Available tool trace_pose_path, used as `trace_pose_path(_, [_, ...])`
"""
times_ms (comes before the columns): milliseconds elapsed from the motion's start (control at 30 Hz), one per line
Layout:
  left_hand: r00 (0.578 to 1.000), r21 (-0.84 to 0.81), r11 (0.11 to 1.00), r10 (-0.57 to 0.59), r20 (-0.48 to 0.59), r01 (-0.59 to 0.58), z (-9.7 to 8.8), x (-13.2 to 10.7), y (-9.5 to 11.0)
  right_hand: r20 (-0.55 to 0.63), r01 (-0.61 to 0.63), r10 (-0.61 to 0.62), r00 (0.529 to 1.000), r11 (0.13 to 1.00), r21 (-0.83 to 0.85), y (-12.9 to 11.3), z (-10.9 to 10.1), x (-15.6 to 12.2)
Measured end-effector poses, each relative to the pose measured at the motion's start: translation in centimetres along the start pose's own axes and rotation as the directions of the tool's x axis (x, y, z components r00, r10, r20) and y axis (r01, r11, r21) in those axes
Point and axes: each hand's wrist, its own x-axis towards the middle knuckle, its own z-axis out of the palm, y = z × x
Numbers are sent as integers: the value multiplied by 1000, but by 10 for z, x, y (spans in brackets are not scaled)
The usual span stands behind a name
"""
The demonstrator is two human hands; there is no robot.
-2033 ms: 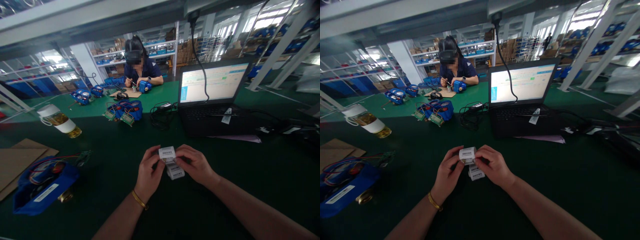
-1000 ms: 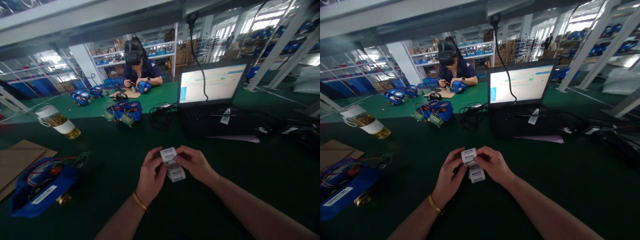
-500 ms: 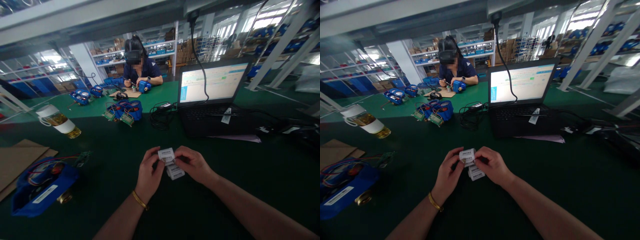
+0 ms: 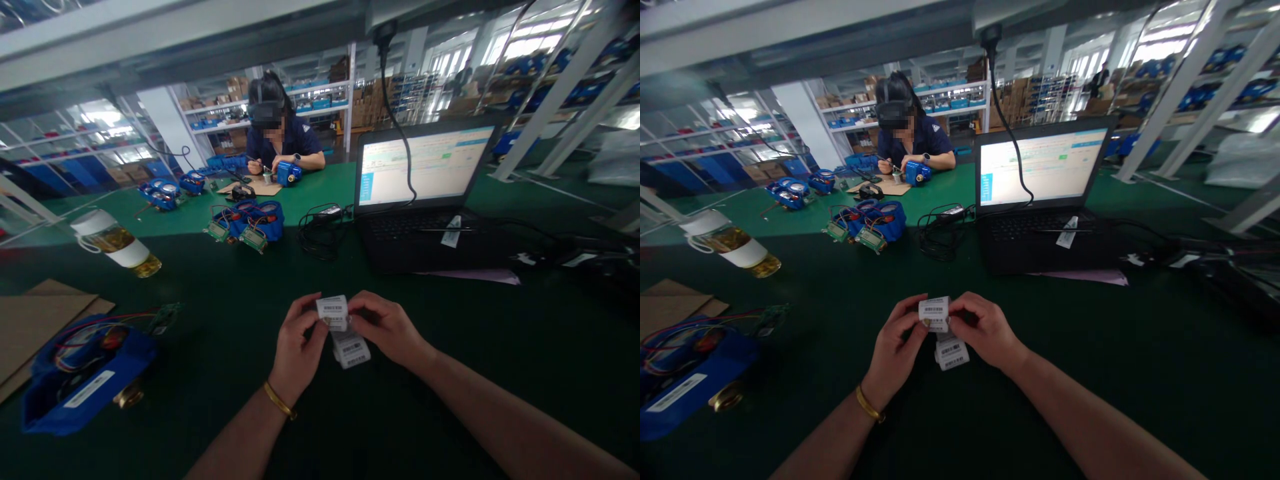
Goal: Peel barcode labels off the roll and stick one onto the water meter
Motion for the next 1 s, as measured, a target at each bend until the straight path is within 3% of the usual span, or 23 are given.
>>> trace_pose_path(133, [998,24,998,49,50,-50,2,0,2,-15,-120,124,992,979,165,3,0,1])
trace_pose_path(333, [999,-37,999,-35,-24,34,1,0,-3,-2,111,-112,994,986,-123,-8,-1,0])
trace_pose_path(400, [999,-31,999,-33,-20,32,1,0,-3,13,65,-64,998,994,-87,-9,0,0])
trace_pose_path(500, [1000,-20,1000,6,26,-6,1,-1,1,15,-106,105,994,988,110,-4,1,0])
trace_pose_path(567, [998,-17,999,28,47,-27,2,-1,3,11,-157,158,987,970,187,-2,1,0])
trace_pose_path(800, [999,-61,997,-45,10,46,2,0,0,-2,52,-53,999,996,-76,-5,1,-1])
trace_pose_path(933, [999,-47,999,6,38,-4,2,-1,0,16,-124,123,992,983,133,1,1,-1])
trace_pose_path(1000, [998,-38,999,14,60,-11,2,-2,1,12,-155,156,988,971,184,4,1,-1])
